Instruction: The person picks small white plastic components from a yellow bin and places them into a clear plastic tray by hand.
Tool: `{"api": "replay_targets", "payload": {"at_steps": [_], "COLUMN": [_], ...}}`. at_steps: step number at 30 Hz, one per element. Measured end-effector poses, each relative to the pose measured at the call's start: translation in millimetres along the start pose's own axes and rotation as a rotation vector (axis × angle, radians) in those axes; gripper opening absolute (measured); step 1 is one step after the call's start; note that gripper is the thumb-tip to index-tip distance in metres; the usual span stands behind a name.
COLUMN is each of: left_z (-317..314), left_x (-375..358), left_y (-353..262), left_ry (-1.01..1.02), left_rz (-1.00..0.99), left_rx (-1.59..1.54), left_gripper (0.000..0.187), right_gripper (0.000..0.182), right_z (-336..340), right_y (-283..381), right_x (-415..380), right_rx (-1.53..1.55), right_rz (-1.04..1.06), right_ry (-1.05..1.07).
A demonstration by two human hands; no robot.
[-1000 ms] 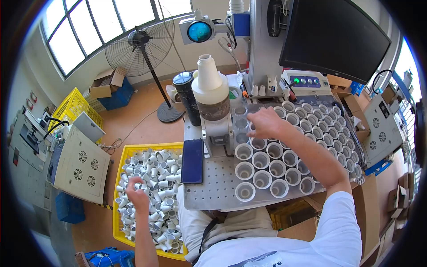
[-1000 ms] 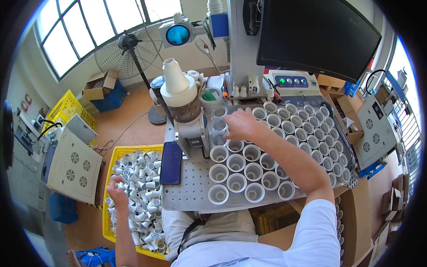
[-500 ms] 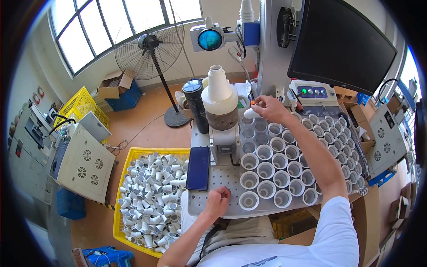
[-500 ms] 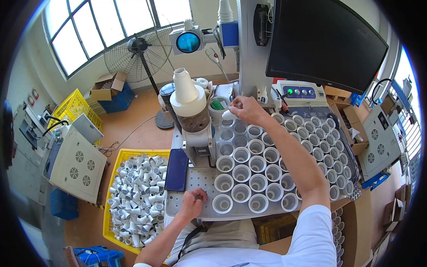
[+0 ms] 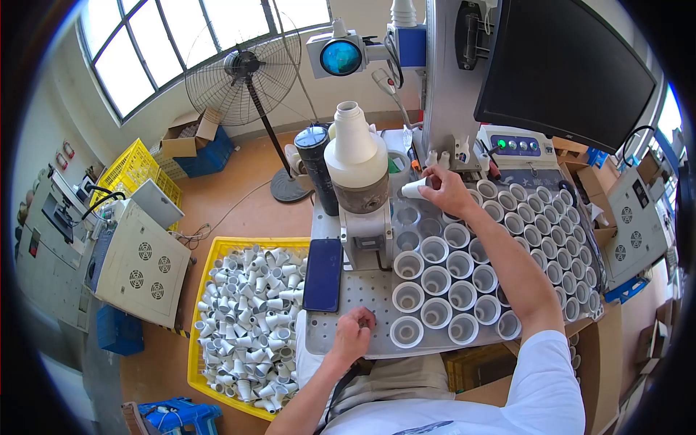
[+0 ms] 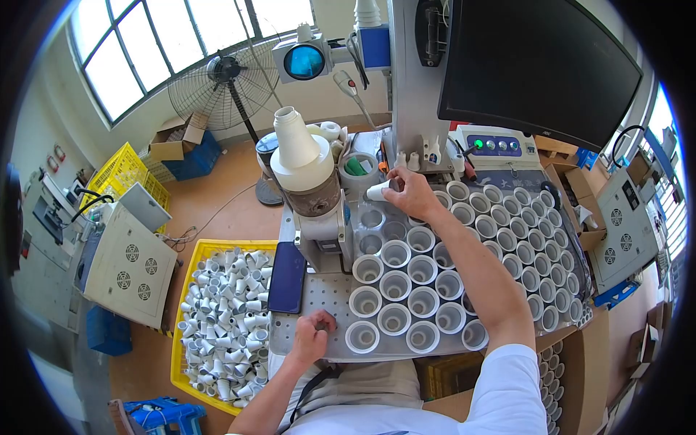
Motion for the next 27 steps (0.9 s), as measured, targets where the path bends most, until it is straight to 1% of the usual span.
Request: {"api": "replay_targets", "payload": {"at_steps": [8, 18, 24, 27], "left_z": [0.5, 0.6, 2.1, 3.5], "left_x": [0.0, 0.3, 0.1, 1.3], "left_y": [-2.4, -3.7, -9.1, -7.2], "left_ry": [-0.008, -0.012, -0.014, 0.01], "left_rz": [-0.036, -0.035, -0.002, 0.047], "left_rx": [0.001, 0.004, 0.014, -0.006], "left_gripper": [0.022, 0.022, 0.023, 0.025], "right_gripper": [0.044, 0.045, 0.048, 0.048], "right_z": [-0.6, 0.5, 2.8, 5.0], "right_y": [-1.9, -0.4, 5.4, 5.0], "right_x": [-0.1, -0.1, 0.1, -0.6], "right_rx": [0.011, 0.016, 0.003, 0.031], "right_rz": [-0.005, -0.013, -0.021, -0.041], "right_ry": [0.003, 0.007, 0.035, 0.019]}}
Point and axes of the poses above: each hand's wrist, its own x-axis towards the middle knuckle, its own z-axis out of the back of the hand, y = z × x, the point moved 6 cm from there along x, towards the middle knuckle, and after that the axes turned 14 degrees about z, right-handed, at the moved point
